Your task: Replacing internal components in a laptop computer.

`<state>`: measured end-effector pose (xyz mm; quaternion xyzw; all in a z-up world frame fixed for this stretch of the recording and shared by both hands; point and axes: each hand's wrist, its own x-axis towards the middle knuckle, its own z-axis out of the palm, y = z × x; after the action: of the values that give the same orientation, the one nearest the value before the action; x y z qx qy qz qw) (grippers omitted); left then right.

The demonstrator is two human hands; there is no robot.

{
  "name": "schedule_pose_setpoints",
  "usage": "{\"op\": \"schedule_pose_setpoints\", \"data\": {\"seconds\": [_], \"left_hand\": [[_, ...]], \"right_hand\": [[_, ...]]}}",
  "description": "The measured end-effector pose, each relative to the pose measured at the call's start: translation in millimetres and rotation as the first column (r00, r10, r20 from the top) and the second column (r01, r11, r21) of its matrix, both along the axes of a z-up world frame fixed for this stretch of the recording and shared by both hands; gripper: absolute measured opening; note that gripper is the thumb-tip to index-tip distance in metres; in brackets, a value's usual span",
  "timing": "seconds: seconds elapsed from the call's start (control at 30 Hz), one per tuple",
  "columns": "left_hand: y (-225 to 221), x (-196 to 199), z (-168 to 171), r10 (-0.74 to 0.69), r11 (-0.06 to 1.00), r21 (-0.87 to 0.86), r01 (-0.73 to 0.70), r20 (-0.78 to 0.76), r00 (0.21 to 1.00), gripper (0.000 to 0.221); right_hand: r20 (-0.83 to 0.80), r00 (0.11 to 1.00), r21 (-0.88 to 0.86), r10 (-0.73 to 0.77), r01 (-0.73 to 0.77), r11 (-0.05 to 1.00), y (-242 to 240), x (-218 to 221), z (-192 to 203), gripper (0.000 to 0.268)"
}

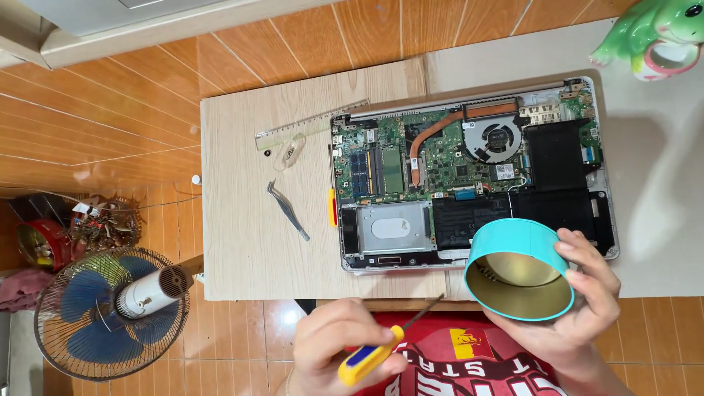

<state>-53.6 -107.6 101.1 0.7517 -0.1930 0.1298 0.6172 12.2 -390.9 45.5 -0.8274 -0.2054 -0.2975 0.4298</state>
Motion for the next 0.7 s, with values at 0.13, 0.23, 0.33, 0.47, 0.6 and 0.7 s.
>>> {"op": "schedule_pose_setpoints", "data": {"seconds": [0.13, 0.23, 0.33, 0.47, 0.6, 0.7], "left_hand": [[-4.9, -0.2, 0.9, -0.002, 0.997, 0.076, 0.003, -0.026, 1.000, 0.032], [-9.5, 0.0, -4.0, -0.064, 0.997, 0.038, 0.063, 0.037, 0.997, 0.031], [-16.6, 6.3, -1.3, -0.135, 0.987, 0.110, 0.121, 0.134, 0.982, 0.032], [-26.9, 13.7, 5.9, -0.151, 0.971, 0.216, 0.104, 0.213, 0.965, 0.033], [-33.8, 17.6, 6.5, -0.137, 0.960, 0.273, 0.056, 0.289, 0.948, 0.031], [-35.8, 19.7, 5.9, -0.135, 0.955, 0.294, 0.039, 0.314, 0.940, 0.031]], "right_hand": [[0.027, 1.000, -0.024, 0.012, -0.011, 1.000, 5.4, -1.0, 3.5, 0.104], [0.043, 0.999, -0.039, 0.023, -0.021, 0.999, 3.5, -2.1, 1.7, 0.104], [0.038, 0.999, -0.038, 0.023, -0.021, 0.999, 2.8, -4.8, 0.9, 0.104], [0.028, 0.999, -0.029, 0.016, -0.015, 0.999, 3.3, -7.7, 0.0, 0.103], [0.040, 0.999, -0.026, 0.013, -0.012, 1.000, 3.1, -9.3, -1.8, 0.102], [0.054, 0.998, -0.026, 0.015, -0.013, 1.000, 2.7, -9.0, -3.6, 0.101]]}}
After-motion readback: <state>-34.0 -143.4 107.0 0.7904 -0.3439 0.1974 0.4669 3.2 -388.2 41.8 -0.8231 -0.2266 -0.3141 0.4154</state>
